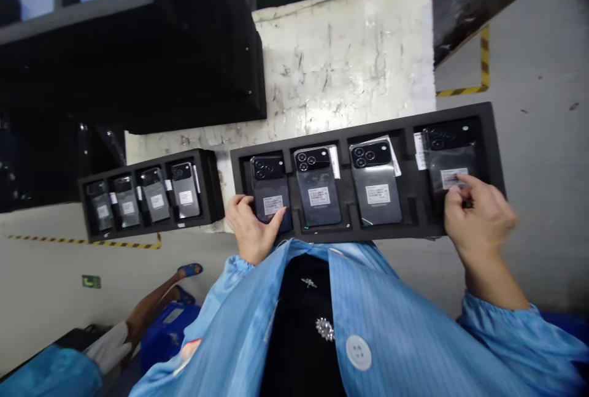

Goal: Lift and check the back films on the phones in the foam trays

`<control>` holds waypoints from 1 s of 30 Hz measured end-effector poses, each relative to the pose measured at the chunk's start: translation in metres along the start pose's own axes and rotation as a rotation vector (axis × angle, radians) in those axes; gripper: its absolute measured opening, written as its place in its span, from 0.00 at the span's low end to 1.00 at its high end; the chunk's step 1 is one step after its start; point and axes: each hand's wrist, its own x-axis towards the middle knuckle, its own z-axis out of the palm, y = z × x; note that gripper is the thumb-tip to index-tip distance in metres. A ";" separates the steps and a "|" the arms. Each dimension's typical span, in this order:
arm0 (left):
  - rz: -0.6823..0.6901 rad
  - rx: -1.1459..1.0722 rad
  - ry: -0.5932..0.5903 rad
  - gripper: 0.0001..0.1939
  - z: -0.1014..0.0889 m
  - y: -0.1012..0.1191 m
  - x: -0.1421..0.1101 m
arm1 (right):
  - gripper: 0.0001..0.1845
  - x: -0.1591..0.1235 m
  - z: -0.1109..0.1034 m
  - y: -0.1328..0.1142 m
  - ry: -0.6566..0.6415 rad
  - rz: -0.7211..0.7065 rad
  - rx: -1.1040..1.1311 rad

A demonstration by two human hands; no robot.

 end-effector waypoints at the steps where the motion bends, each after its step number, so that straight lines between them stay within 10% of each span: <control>1: -0.018 -0.022 -0.021 0.31 -0.001 0.001 -0.001 | 0.22 0.001 0.001 0.000 0.006 -0.003 0.002; 11: -0.601 -1.086 -0.403 0.23 -0.025 0.004 0.015 | 0.20 -0.001 0.013 0.009 0.132 0.041 0.141; 15: -0.844 -1.520 -0.643 0.24 -0.059 0.013 0.019 | 0.11 0.007 -0.024 -0.062 0.186 -0.177 0.558; 21: -0.693 -1.946 -0.800 0.25 -0.089 0.029 0.022 | 0.17 0.018 -0.090 -0.192 -0.348 -0.874 1.039; 28: -0.756 -2.124 -0.919 0.21 -0.089 0.037 0.021 | 0.13 0.009 -0.094 -0.234 -0.074 -1.195 0.717; 30: -0.848 -2.141 -0.995 0.36 -0.089 0.038 0.021 | 0.11 0.004 -0.094 -0.241 -0.005 -1.227 0.709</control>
